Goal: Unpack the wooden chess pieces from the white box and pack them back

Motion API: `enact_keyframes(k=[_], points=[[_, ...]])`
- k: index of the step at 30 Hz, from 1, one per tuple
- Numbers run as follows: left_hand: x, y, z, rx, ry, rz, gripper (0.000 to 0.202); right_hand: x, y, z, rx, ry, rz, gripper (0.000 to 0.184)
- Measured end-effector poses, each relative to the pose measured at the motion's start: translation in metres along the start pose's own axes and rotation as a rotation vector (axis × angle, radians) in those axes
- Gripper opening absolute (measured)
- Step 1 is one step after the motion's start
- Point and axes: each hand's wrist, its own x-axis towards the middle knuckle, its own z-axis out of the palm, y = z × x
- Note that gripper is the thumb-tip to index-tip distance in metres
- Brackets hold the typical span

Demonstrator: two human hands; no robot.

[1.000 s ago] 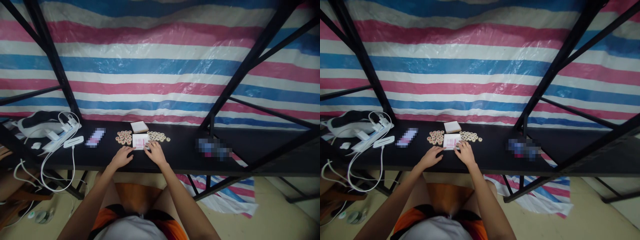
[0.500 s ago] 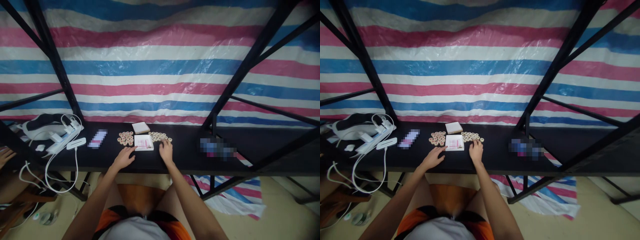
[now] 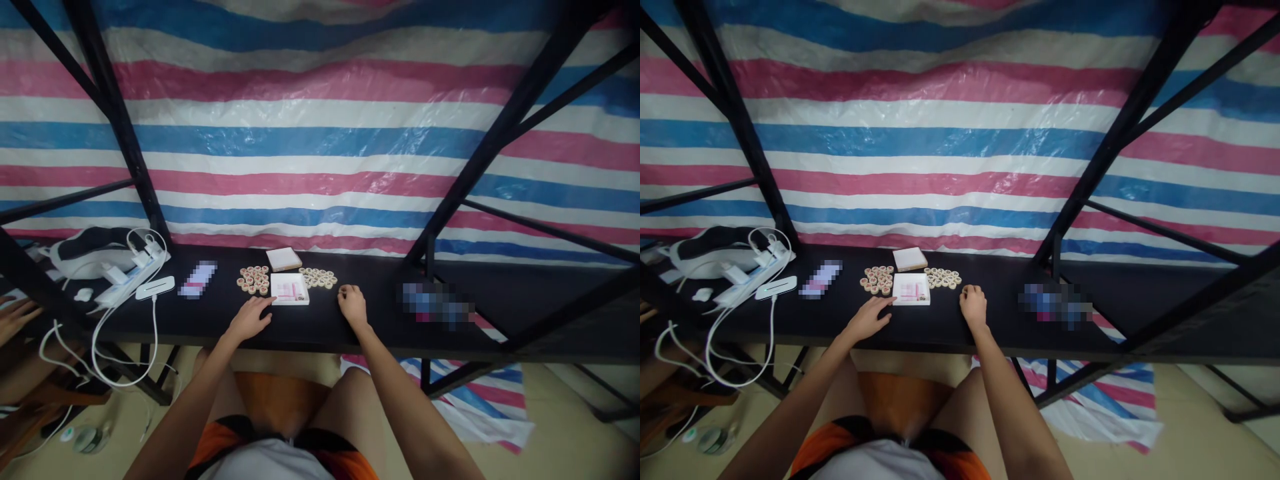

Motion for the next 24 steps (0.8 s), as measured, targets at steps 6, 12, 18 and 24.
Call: enact_keyframes(k=[6,12,18,24], points=[[0.000,-0.002,0.002,0.006,0.003,0.000,0.044,-0.004,-0.011,-0.008,0.286,0.136,-0.015,0.015],[-0.001,-0.001,0.001,0.014,0.005,0.011,0.044,-0.041,-0.088,-0.009,0.553,0.079,-0.485,0.013],[0.000,-0.001,-0.001,0.032,-0.004,0.034,0.043,-0.050,-0.116,0.008,0.453,0.027,-0.543,0.016],[0.001,-0.003,0.001,0.027,-0.014,0.031,0.041,-0.053,-0.114,0.007,0.215,0.013,-0.586,0.020]])
